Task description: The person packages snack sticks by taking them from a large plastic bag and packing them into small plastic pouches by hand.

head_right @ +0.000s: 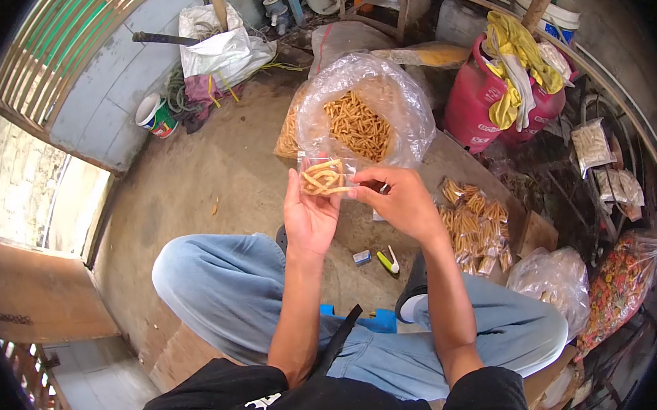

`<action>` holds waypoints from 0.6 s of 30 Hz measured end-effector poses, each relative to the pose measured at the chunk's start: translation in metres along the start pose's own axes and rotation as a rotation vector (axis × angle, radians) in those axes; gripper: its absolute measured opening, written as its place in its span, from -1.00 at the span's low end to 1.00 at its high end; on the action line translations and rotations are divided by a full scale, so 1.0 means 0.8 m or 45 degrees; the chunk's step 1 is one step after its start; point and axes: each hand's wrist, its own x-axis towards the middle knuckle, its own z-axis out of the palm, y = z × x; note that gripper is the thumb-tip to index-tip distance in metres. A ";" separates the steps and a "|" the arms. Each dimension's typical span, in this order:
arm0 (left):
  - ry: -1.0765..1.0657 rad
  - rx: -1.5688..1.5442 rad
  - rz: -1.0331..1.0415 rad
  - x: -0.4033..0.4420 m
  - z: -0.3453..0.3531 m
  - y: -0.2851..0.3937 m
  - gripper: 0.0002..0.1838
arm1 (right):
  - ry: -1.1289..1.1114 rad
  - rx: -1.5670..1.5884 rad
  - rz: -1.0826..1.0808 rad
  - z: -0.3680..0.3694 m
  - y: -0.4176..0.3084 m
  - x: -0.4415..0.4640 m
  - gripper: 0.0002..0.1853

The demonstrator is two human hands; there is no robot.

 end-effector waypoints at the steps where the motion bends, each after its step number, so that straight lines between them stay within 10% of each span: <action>1: -0.017 -0.008 -0.004 0.001 -0.004 0.000 -0.62 | -0.004 -0.020 0.001 -0.001 -0.001 0.000 -0.79; 18: -0.007 -0.234 -0.070 0.005 -0.016 0.006 -0.81 | 0.289 0.253 -0.220 -0.001 0.010 0.000 -0.86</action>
